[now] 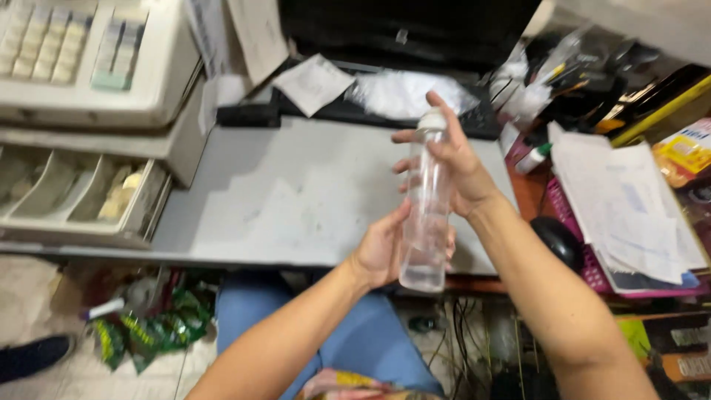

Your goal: Counting coins, organizing snack bags, and cleaning the checkout counter

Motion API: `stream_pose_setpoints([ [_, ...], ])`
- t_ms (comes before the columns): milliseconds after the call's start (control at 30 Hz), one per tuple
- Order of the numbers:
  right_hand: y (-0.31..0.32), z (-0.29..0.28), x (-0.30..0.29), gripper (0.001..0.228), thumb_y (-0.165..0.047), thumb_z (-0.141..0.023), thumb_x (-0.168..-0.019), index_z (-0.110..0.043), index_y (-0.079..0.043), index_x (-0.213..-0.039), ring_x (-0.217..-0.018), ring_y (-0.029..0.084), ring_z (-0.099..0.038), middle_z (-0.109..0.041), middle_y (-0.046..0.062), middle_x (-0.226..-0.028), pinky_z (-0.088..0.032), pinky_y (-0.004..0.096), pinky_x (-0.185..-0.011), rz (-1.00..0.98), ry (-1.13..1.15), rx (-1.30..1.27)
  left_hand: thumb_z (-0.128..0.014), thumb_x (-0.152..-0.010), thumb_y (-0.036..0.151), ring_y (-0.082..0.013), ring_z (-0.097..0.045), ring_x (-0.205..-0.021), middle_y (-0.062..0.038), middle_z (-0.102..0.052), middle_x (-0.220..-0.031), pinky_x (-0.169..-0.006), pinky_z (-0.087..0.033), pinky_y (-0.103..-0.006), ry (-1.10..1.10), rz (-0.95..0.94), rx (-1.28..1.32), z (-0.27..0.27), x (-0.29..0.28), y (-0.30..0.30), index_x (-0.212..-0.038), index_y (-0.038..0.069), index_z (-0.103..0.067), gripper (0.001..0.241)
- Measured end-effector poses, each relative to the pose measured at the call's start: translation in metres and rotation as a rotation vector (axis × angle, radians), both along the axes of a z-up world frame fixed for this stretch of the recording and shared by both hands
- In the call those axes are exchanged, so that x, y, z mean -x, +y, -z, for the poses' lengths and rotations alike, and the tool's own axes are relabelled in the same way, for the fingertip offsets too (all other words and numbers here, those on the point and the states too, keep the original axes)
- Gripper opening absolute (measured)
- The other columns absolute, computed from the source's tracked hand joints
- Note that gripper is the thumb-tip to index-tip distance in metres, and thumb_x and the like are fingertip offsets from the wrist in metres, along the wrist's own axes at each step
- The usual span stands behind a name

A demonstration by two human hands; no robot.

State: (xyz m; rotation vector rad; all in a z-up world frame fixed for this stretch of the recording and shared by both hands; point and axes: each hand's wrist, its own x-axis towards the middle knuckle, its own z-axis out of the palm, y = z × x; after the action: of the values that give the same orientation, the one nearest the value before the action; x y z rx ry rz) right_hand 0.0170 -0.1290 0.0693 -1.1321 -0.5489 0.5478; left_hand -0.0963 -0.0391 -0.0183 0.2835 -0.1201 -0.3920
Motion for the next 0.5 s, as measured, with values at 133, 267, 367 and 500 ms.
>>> stream_pose_setpoints([
  [133, 0.006, 0.008, -0.006, 0.074, -0.012, -0.077, -0.087, -0.041, -0.020, -0.151, -0.075, 0.025, -0.073, -0.068, 0.015, -0.101, -0.067, 0.042, -0.058, 0.131, -0.178, 0.102, -0.063, -0.098, 0.052, -0.0340, -0.076, -0.097, -0.020, -0.075, -0.105, -0.085, -0.060, -0.0477, -0.273, -0.249, -0.611, -0.003, 0.011, 0.029, -0.125, 0.003, -0.063, 0.056],
  [267, 0.010, 0.018, -0.001, 0.059, -0.036, -0.078, -0.081, -0.055, -0.031, -0.136, -0.101, 0.027, -0.070, -0.063, 0.001, -0.113, -0.060, 0.050, -0.077, 0.362, -1.324, 1.110, -0.078, -0.087, 0.023, -0.0436, -0.067, -0.107, -0.023, -0.069, -0.109, -0.093, -0.052, -0.0509, -0.368, -1.058, -1.634, -0.001, 0.021, 0.103, -0.124, -0.001, -0.062, 0.047],
  [367, 0.015, 0.025, 0.004, 0.060, -0.036, -0.073, -0.084, -0.048, -0.033, -0.139, -0.084, 0.036, -0.072, -0.054, 0.002, -0.101, -0.060, 0.056, -0.073, 0.225, -1.351, 1.361, -0.069, -0.097, 0.038, -0.0421, -0.051, -0.123, -0.014, -0.050, -0.129, -0.101, -0.041, -0.0618, -0.290, -1.191, -2.077, 0.006, 0.031, 0.158, -0.140, 0.007, -0.050, 0.056],
  [500, 0.026, 0.030, 0.002, 0.064, -0.025, -0.074, -0.085, -0.046, -0.027, -0.142, -0.080, 0.038, -0.071, -0.054, 0.009, -0.102, -0.061, 0.056, -0.069, 0.173, -1.540, 1.444, -0.052, -0.105, 0.052, -0.0456, -0.024, -0.146, -0.020, -0.033, -0.147, -0.115, -0.016, -0.0681, -0.206, -1.140, -2.091, 0.020, 0.035, 0.172, -0.150, 0.006, -0.038, 0.066],
])
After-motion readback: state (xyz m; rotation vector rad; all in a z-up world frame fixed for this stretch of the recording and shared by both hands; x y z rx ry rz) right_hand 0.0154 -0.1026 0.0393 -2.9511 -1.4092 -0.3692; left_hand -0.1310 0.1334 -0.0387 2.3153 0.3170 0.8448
